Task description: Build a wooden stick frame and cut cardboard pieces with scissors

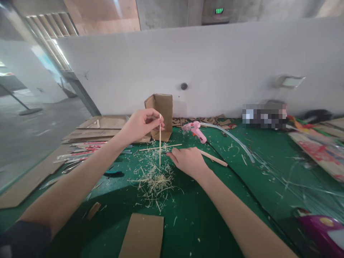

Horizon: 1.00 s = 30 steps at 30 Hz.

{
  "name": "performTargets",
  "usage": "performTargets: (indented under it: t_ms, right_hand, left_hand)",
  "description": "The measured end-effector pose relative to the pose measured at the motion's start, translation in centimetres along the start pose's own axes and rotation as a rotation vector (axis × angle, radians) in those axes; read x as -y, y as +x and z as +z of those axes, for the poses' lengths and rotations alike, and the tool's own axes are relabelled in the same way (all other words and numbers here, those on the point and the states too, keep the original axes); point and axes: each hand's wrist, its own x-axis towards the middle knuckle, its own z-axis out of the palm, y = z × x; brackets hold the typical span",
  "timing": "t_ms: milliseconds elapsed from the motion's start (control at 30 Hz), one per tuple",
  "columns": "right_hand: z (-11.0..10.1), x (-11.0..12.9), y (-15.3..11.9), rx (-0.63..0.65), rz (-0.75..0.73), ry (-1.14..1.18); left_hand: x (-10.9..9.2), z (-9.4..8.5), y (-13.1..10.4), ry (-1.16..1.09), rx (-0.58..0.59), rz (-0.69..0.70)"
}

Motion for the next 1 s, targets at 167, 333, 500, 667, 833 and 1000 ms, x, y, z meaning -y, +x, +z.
performTargets:
  t_ms: [167, 333, 500, 667, 833, 1000]
  right_hand:
    - [-0.1, 0.0, 0.2, -0.197, 0.008, 0.006]
    - [-0.9, -0.1, 1.1, -0.317, 0.058, -0.039]
    - [-1.3, -0.1, 1.8, -0.335, 0.074, -0.05]
    - [-1.2, 0.2, 1.5, -0.174, 0.12, -0.025]
    - [0.1, 1.2, 0.5, 0.081, -0.005, -0.014]
    - [0.5, 1.1, 0.2, 0.015, -0.006, 0.01]
  left_hand:
    - [0.1, 0.0, 0.0, 0.036, -0.015, -0.028]
    - [-0.2, -0.1, -0.1, 0.053, -0.001, -0.02]
    - [-0.6, 0.0, -0.2, 0.039, 0.011, -0.031]
    - [-0.4, 0.1, -0.1, 0.001, 0.024, -0.011]
    - [-0.1, -0.1, 0.0, -0.017, 0.028, -0.014]
    - [0.0, -0.2, 0.0, 0.007, 0.001, 0.001]
